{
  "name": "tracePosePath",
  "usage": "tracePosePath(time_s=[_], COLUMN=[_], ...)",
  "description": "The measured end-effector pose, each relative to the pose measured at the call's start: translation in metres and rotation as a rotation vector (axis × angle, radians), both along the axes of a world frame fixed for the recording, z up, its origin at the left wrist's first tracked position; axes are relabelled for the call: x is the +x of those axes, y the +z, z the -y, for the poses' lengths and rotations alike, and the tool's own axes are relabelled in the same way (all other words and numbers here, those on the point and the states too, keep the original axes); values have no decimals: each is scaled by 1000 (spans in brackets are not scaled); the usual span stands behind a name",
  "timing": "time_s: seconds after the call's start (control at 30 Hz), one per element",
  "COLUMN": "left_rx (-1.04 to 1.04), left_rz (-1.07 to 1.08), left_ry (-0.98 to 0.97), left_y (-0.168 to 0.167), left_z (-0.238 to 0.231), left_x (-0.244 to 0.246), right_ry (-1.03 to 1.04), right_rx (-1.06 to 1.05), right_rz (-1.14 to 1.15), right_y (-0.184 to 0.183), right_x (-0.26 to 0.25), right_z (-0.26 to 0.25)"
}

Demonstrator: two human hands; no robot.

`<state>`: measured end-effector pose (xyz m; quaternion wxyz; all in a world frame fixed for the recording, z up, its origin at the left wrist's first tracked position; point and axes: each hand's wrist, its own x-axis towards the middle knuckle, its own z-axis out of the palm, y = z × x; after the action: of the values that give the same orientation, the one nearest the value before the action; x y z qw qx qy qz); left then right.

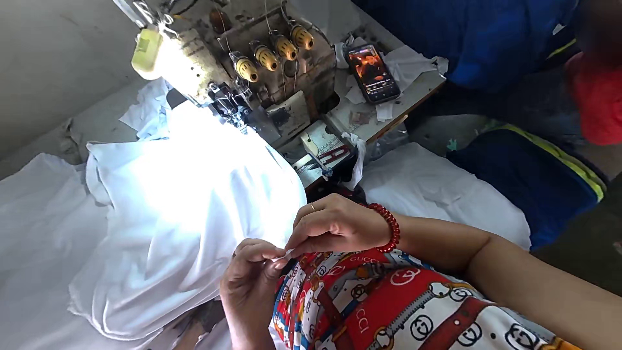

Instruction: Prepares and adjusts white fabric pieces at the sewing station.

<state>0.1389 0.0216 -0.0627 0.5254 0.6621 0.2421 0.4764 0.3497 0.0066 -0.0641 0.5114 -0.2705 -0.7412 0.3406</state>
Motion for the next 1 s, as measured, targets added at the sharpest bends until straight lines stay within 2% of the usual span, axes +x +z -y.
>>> tracePosePath(time_s=[0.2,0.5,0.67,0.77,0.87,0.93,1.0], left_rx=[-25,-118,170,297,271,245,206], left_rz=[79,117,43,-22,-52,-57,-48], left_ry=[-76,-90,80,-2,-212,-306,-390], left_y=[-7,-6,9,24,26,11,-10], left_z=[-6,-5,-5,2,11,13,12], left_x=[-6,-5,1,-1,1,9,19], right_ry=[50,150,197,229,46,-204,-284], right_rx=[-89,-184,-149,-100,-164,-369,-684], right_rz=[-87,-199,-237,-290,-403,-432,-414], right_y=[2,5,12,13,-3,-18,-29], right_x=[-2,-6,-7,-6,1,4,3], right_z=[1,-1,-8,-10,-12,-16,-27])
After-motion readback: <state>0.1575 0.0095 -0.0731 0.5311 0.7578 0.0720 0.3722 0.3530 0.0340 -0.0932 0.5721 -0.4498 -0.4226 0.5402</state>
